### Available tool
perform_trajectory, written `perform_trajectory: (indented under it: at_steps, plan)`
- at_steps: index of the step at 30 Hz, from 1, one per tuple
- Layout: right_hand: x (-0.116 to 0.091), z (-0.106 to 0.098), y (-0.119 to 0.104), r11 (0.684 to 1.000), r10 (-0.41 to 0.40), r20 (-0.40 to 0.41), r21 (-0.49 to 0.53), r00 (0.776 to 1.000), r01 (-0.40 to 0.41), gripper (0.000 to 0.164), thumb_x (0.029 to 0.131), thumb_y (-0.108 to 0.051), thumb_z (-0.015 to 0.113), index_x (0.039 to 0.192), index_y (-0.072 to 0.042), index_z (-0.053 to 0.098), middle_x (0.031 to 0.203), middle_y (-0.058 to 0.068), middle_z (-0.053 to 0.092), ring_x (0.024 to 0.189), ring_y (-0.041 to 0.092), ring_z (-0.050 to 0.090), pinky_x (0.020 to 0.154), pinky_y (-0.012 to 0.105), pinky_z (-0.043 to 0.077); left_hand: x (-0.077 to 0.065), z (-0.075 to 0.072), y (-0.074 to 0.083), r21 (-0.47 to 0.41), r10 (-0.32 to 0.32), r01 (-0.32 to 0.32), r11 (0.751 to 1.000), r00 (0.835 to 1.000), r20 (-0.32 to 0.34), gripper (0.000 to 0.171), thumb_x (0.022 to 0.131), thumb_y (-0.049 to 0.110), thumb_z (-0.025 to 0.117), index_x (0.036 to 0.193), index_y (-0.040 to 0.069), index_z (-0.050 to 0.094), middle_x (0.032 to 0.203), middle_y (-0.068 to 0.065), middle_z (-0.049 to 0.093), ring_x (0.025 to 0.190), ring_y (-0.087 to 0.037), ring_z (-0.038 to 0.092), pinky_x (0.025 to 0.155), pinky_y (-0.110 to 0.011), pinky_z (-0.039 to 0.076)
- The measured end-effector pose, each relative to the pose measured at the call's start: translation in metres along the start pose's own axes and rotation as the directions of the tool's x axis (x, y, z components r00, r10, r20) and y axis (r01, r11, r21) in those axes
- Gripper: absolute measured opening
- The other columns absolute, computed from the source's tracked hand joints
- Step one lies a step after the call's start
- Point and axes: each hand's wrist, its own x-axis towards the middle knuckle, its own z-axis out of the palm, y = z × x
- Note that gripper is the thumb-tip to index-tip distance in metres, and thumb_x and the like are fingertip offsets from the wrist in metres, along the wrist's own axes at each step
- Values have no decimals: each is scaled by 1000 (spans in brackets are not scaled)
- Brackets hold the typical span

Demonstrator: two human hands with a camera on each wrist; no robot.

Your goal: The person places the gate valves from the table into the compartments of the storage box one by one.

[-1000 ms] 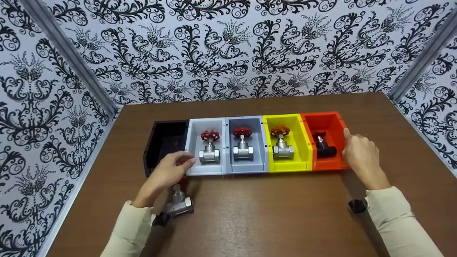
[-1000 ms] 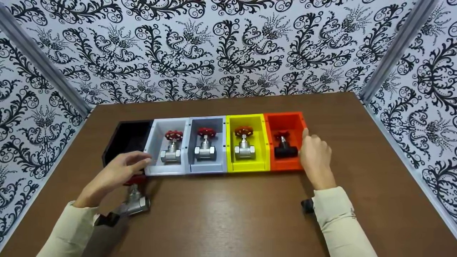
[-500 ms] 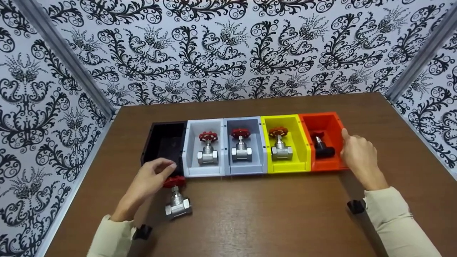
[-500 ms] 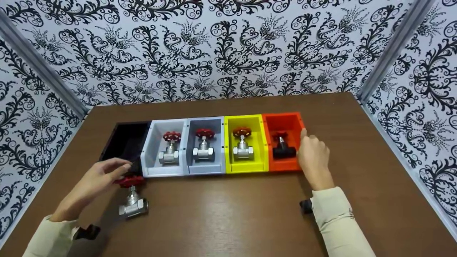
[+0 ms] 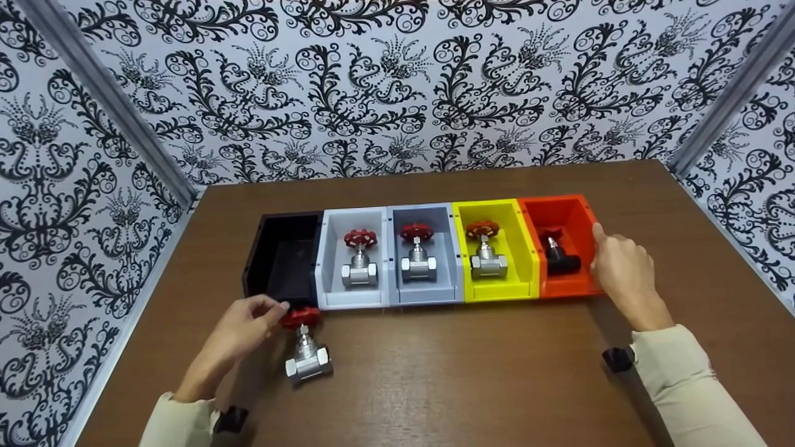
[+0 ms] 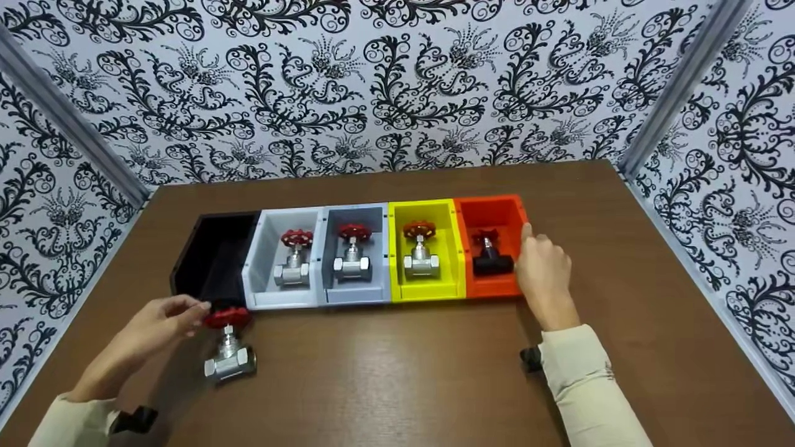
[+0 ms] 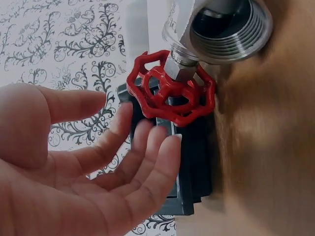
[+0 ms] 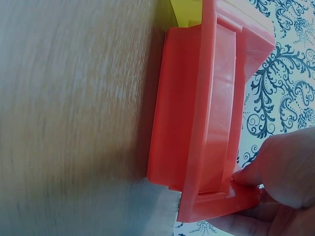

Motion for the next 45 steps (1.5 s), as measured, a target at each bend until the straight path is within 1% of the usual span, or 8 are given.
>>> perform_trajectory:
  at_steps: [6,10,16,22,28,34,40,45]
  plan:
    - [0,1,-1,1000,14,23,-2,1000,-14,37,93,-2,52,128,10,57,67,25,53,59,52,52,55,65,46,-2,1,-10,-192,-76,90,977,994,78,27,100,23,59,94,-3,63,79,-8,60,70,-19,61,66,-34,54]
    - [1,0,-1,1000,23,37,2,999,-23,37,95,-4,52,128,11,56,67,24,52,59,50,52,56,64,46,-1,2,-18,-237,-89,118,964,987,131,33,101,25,58,93,-7,65,83,-9,66,73,-18,64,68,-33,56]
    - [1,0,-1,1000,21,25,-3,999,-21,36,95,-3,52,127,11,57,66,24,51,57,48,51,54,63,46,1,2,-29,-321,-40,132,938,960,277,56,102,37,53,114,-17,62,101,-14,73,85,-19,70,78,-32,58]
    - [0,2,0,1000,11,-6,-20,1000,-11,35,91,-1,53,123,11,60,66,26,52,55,52,52,50,63,45,4,3,-32,-392,16,144,909,926,377,61,105,38,47,125,-19,54,106,-15,73,89,-17,71,81,-32,58]
    - [1,3,0,1000,6,-42,1,999,-6,20,90,-1,54,100,15,63,68,29,54,57,55,52,51,66,42,7,7,-34,-414,23,154,897,919,393,62,105,38,47,130,-19,50,107,-13,72,93,-17,70,83,-30,57]
    - [2,3,-1,1000,14,-54,10,998,-13,18,89,0,54,92,16,62,69,31,55,58,57,52,52,67,41,9,11,-38,-442,31,162,882,917,398,63,104,38,48,133,-19,47,107,-10,71,96,-17,69,85,-29,56]
    - [2,3,-1,1000,2,-48,7,999,-1,18,87,2,55,94,16,63,67,30,54,57,55,52,52,67,42,10,14,-43,-470,40,171,866,912,407,63,104,38,50,133,-18,45,108,-10,70,102,-20,67,89,-30,54]
    - [1,3,-1,1000,2,-43,5,999,-2,19,86,3,55,99,15,63,67,29,53,57,54,51,51,66,42,10,15,-43,-479,53,175,860,903,426,56,103,35,52,132,-13,47,107,-4,68,100,-14,65,88,-27,53]
